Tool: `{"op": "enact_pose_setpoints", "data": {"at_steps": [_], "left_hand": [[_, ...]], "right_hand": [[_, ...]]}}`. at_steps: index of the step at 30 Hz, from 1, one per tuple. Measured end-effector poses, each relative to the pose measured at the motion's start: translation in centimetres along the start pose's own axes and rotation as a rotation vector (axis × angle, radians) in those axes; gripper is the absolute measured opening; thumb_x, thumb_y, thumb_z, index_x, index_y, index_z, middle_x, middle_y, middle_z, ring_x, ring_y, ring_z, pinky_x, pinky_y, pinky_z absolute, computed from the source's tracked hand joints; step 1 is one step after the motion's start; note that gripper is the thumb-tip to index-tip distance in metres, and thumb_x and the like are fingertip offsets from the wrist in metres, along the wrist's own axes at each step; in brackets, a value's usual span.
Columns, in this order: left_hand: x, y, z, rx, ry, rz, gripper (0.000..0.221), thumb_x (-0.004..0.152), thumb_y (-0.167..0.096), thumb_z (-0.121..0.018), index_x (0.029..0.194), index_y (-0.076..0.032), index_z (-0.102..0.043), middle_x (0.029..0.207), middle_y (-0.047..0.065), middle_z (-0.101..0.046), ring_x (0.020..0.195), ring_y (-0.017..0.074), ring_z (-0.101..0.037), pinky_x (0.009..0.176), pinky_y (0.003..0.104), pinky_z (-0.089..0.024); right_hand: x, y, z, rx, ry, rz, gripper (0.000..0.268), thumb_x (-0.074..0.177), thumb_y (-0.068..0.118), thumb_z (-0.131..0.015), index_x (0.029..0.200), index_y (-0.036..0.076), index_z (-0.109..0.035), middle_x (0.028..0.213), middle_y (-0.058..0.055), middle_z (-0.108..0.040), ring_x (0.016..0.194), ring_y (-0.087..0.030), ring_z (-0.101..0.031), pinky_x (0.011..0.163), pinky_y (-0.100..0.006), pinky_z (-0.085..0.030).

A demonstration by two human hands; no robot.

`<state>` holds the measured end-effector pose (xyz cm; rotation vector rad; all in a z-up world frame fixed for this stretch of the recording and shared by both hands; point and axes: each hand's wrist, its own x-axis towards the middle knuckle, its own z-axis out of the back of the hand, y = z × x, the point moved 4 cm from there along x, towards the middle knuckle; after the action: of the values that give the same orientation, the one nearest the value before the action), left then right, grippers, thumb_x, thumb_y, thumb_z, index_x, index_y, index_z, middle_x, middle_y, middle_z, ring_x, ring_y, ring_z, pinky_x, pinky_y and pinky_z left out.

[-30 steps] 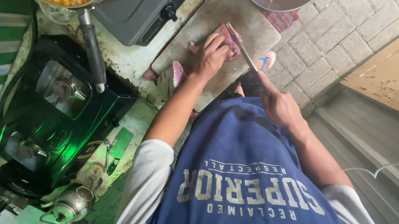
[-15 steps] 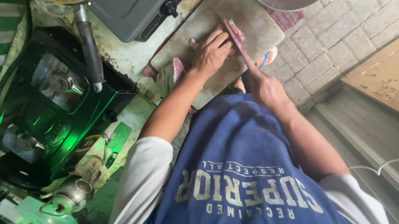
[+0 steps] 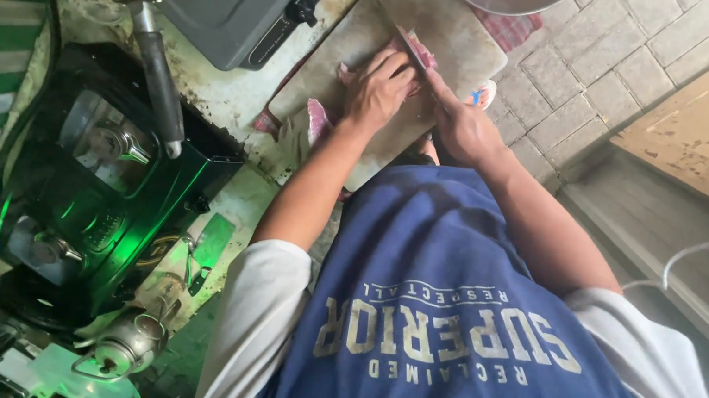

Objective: The person is dicing raw meat into small pieces on a wooden cutting board using a kitchen knife.

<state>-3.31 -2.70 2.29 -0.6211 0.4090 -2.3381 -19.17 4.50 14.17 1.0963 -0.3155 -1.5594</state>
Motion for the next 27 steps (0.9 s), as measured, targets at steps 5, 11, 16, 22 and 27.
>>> {"op": "enact_pose_setpoints", "data": {"at_steps": [5, 11, 16, 22, 27], "left_hand": [[1.3, 0.2, 1.1, -0.019, 0.014, -0.027, 0.019, 0.09, -0.024, -0.068, 0.105, -0.013, -0.065, 0.112, 0.004, -0.06, 0.114, 0.0267, -0.056, 0.1, 0.038, -0.049], [0.3, 0.7, 0.6, -0.228, -0.032, 0.019, 0.017, 0.092, -0.027, -0.069, 0.104, -0.014, -0.068, 0.111, 0.004, -0.061, 0.113, 0.0271, -0.058, 0.1, 0.039, -0.048], [-0.4, 0.3, 1.7, -0.226, -0.121, 0.021, 0.014, 0.094, -0.024, -0.069, 0.1, -0.012, -0.069, 0.113, 0.008, -0.062, 0.114, 0.0294, -0.059, 0.102, 0.041, -0.048], [-0.1, 0.4, 1.4, -0.149, -0.058, 0.014, 0.014, 0.087, -0.019, -0.073, 0.096, -0.011, -0.065, 0.109, 0.006, -0.062, 0.113, 0.0275, -0.058, 0.1, 0.041, -0.049], [-0.8, 1.1, 0.5, -0.161, -0.054, 0.033, 0.017, 0.089, -0.02, -0.071, 0.104, -0.011, -0.067, 0.111, 0.006, -0.063, 0.115, 0.0277, -0.058, 0.101, 0.041, -0.047]], "right_hand": [[-1.0, -5.2, -1.9, -0.035, -0.019, 0.05, 0.071, 0.094, 0.017, -0.054, 0.155, 0.041, -0.027, 0.112, -0.049, -0.053, 0.097, -0.063, -0.057, 0.091, -0.066, -0.048], [-6.0, -5.1, 0.9, -0.02, 0.075, -0.143, 0.063, 0.094, 0.028, -0.052, 0.151, 0.047, -0.034, 0.092, -0.037, -0.066, 0.093, -0.053, -0.063, 0.09, -0.06, -0.049], [-5.5, -4.0, 1.3, 0.027, 0.005, -0.12, 0.056, 0.097, 0.032, -0.051, 0.15, 0.044, -0.037, 0.095, -0.032, -0.068, 0.091, -0.051, -0.064, 0.086, -0.059, -0.052], [-4.9, -2.8, 0.4, 0.013, -0.02, -0.029, 0.052, 0.096, 0.028, -0.053, 0.146, 0.038, -0.046, 0.097, -0.031, -0.068, 0.087, -0.052, -0.065, 0.08, -0.063, -0.053], [-5.6, -4.0, -0.5, -0.076, 0.035, -0.064, 0.057, 0.097, 0.027, -0.05, 0.15, 0.04, -0.038, 0.095, -0.032, -0.068, 0.086, -0.053, -0.064, 0.08, -0.064, -0.052]]}}
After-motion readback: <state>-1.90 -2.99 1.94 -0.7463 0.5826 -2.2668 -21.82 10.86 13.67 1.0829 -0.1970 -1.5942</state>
